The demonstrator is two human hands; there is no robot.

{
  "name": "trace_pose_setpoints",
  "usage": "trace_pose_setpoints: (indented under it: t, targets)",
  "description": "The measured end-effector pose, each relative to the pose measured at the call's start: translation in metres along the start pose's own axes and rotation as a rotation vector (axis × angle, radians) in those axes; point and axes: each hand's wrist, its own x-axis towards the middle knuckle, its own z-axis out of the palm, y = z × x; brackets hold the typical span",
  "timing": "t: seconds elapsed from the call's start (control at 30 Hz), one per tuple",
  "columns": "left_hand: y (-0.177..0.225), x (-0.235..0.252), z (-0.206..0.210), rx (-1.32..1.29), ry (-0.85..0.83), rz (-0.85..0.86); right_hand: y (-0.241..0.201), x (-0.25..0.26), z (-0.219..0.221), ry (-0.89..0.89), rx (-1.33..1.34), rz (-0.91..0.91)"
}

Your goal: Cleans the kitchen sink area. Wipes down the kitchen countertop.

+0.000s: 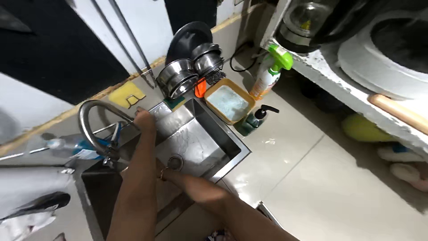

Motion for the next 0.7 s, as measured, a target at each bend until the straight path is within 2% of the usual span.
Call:
trace_pose_setpoints:
  t: [0.13,0.3,0.57,0.7]
  targets:
    - [-0.005,0.008,0.002,-0.094,-0.004,-0.048,0.034,0.016,0.003,0.016,0.029,0.071]
    - [-0.008,0.003,-0.005,-0.096,-0.021,-0.024,0.061,0.02,-0.013,0.196,0.111,0.197]
    - [-0.007,0.004,-0.013,-0.302,0.018,-0.122,0.084,0.013,-0.053,0.334,0.202,0.195]
    - [-0.009,-0.005,-0.018,-0.427,0.085,-0.124,0.104,0.014,-0.057,0.373,0.212,0.197]
